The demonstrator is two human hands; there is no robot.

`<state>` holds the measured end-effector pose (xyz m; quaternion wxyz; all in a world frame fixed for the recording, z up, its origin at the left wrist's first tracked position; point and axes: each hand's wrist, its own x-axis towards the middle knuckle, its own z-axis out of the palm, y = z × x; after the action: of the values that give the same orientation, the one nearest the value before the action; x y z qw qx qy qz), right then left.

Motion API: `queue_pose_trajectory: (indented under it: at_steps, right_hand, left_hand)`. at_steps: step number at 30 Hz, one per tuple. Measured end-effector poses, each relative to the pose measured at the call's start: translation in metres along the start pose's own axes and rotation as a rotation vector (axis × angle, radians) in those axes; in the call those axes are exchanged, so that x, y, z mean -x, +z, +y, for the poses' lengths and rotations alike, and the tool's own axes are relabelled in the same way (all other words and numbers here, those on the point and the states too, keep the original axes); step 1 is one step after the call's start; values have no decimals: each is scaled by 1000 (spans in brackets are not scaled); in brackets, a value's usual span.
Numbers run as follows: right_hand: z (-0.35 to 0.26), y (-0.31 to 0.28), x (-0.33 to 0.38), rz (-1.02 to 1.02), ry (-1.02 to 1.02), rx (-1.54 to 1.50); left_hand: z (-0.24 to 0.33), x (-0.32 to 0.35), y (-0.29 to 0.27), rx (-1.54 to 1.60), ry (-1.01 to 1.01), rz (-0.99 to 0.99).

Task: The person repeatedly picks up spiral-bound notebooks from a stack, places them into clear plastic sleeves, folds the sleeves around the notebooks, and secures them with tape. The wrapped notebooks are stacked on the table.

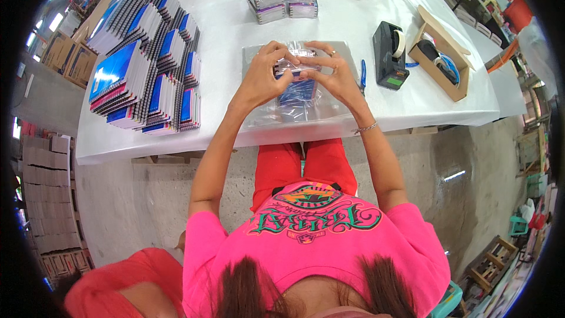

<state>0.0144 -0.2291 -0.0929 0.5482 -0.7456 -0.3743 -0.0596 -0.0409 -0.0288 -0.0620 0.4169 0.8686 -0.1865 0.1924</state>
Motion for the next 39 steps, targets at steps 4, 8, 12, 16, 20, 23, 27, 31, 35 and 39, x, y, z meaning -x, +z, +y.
queue_pose_trajectory:
  at_steps: [4,8,12,16,20,23,27,31,35,39]
  right_hand:
    - [3,13,10,158,-85,215]
    - [5,21,20,230,-81,305]
    - [23,-25,28,588,54,584]
    - [99,-133,65,867,449,972]
    - [109,-185,85,651,742,160]
    - [102,-187,79,607,821,-6]
    - [97,-197,69,548,863,-6]
    - [101,-191,76,636,750,3]
    - [85,-148,76,934,584,-166]
    - [71,-127,90,1010,583,-296]
  left_hand:
    - [0,12,6,-38,79,67]
    - [-15,21,18,-14,83,128]
    - [-22,29,24,2,97,200]
    - [-19,28,32,-79,196,258]
    - [-21,28,36,-134,251,298]
    - [-22,30,37,-76,228,333]
    - [-28,30,40,11,217,362]
    - [-18,28,40,116,137,351]
    - [-21,27,36,-6,225,332]
    - [-25,26,33,-129,276,326]
